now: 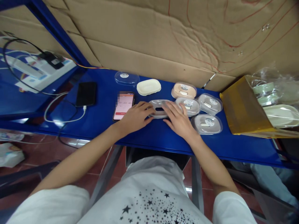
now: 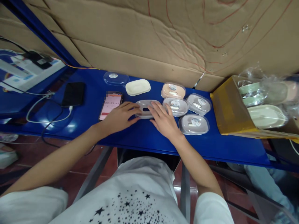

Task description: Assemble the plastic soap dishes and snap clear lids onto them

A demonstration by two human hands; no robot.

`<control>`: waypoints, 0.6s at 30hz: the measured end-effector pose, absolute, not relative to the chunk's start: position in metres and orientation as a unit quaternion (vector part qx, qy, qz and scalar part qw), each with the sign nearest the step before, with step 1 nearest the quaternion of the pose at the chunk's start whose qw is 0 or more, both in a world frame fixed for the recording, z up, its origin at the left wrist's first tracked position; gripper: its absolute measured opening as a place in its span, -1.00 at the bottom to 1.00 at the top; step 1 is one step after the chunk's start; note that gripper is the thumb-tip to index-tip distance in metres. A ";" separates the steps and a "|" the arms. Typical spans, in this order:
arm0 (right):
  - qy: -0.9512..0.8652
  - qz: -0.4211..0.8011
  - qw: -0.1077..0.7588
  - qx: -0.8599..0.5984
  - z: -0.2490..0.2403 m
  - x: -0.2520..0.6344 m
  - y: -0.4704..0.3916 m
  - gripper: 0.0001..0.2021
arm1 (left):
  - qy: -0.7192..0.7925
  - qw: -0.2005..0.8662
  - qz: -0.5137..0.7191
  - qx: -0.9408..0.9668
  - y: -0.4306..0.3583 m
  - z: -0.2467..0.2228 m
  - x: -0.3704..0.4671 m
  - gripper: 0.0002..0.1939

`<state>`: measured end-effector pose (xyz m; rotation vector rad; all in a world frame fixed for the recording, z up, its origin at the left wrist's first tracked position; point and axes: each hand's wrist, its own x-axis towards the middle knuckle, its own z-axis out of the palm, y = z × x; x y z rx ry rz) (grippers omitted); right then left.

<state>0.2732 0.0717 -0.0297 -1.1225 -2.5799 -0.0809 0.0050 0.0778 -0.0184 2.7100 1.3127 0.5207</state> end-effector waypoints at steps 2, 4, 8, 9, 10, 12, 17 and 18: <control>-0.918 -0.017 0.143 -0.370 -0.031 0.269 0.070 -0.60 | 0.444 0.054 0.195 0.873 0.076 -0.011 0.004 -0.67; -0.927 -0.004 0.130 -0.351 -0.032 0.266 0.068 -0.67 | 0.480 0.044 0.196 0.854 0.091 -0.002 0.004 -0.61; -0.933 0.016 0.159 -0.322 -0.027 0.266 0.064 -0.71 | 0.556 -0.004 0.066 0.828 0.139 0.009 0.010 -0.48; -0.925 0.020 0.186 -0.331 -0.025 0.267 0.063 -0.70 | 0.560 -0.001 0.040 0.827 0.147 0.008 0.013 -0.49; -0.910 0.022 0.220 -0.351 -0.023 0.269 0.062 -0.69 | 0.558 0.006 0.024 0.829 0.151 0.007 0.015 -0.52; -0.860 0.021 0.299 -0.414 -0.019 0.274 0.061 -0.66 | 0.546 0.020 0.021 0.838 0.148 0.002 0.021 -0.59; -0.751 0.021 0.425 -0.506 -0.008 0.286 0.060 -0.62 | 0.500 0.038 0.040 0.864 0.077 -0.012 0.029 -0.71; -0.751 0.023 0.424 -0.505 -0.007 0.287 0.057 -0.63 | 0.487 0.043 0.049 0.871 0.057 -0.015 0.029 -0.74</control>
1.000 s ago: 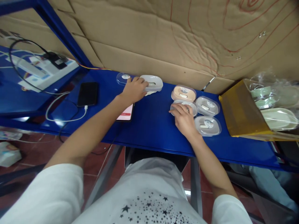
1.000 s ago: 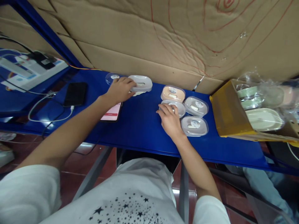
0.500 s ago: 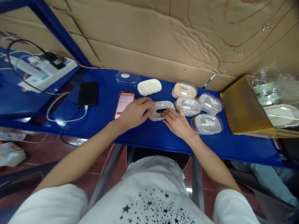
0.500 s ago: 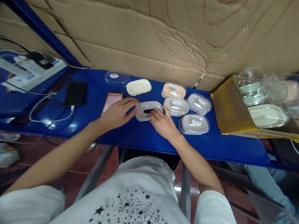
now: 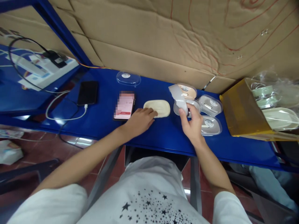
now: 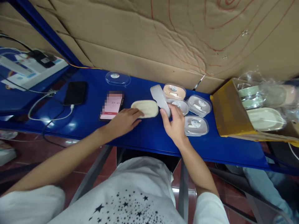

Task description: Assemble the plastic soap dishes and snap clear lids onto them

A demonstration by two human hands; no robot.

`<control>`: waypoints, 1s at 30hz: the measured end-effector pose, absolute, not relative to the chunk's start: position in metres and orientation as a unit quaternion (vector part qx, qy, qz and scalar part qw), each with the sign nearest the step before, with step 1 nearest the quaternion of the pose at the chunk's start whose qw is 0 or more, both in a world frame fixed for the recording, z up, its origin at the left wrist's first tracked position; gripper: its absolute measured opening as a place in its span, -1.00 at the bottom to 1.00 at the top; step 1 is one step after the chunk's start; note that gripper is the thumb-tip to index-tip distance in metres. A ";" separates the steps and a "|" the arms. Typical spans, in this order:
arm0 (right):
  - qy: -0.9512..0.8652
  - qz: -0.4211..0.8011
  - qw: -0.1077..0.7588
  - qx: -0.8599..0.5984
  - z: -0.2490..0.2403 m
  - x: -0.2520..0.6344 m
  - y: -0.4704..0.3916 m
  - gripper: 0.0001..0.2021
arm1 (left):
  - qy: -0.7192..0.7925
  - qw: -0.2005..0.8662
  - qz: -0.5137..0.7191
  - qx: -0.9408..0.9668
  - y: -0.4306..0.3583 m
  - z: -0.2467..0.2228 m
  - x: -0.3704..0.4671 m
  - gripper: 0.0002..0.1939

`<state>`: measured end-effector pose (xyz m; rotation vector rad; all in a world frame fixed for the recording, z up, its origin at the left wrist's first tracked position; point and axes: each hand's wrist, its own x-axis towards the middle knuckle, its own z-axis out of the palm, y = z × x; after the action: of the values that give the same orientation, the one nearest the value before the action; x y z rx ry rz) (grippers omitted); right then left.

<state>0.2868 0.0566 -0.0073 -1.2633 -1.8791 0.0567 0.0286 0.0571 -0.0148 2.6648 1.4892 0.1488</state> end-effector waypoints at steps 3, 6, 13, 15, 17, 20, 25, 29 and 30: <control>-0.787 0.033 0.386 -0.480 -0.011 0.287 0.037 -0.67 | 0.430 0.043 0.129 0.893 0.003 -0.027 0.024 -0.74; -0.822 0.029 0.341 -0.455 -0.023 0.286 0.005 -0.73 | 0.413 0.041 0.197 0.888 -0.031 -0.040 0.018 -0.75; -0.870 0.020 0.253 -0.423 -0.036 0.283 -0.032 -0.63 | 0.424 0.041 0.323 0.845 -0.035 -0.053 0.010 -0.49; -0.882 0.019 0.219 -0.416 -0.035 0.280 -0.032 -0.64 | 0.413 0.054 0.312 0.854 -0.030 -0.053 0.010 -0.45; -0.891 0.015 0.200 -0.406 -0.035 0.278 -0.033 -0.63 | 0.397 0.071 0.296 0.866 -0.027 -0.053 0.009 -0.51; -0.900 0.014 0.180 -0.397 -0.038 0.276 -0.035 -0.61 | 0.388 0.090 0.292 0.870 -0.027 -0.055 0.006 -0.61; -0.912 0.025 0.160 -0.378 -0.047 0.285 -0.037 -0.50 | 0.392 0.094 0.256 0.879 -0.030 -0.060 0.003 -0.67; -0.908 0.008 0.168 -0.383 -0.051 0.293 -0.042 -0.45 | 0.359 0.085 0.248 0.896 -0.026 -0.051 -0.001 -0.67; -0.905 -0.004 0.175 -0.389 -0.053 0.294 -0.044 -0.44 | 0.353 0.079 0.247 0.899 -0.020 -0.045 -0.004 -0.67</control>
<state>0.2942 -0.0442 -0.0526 -1.1022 -2.5633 -0.0124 -0.0041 -0.0204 -0.0450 2.6896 1.0562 0.7403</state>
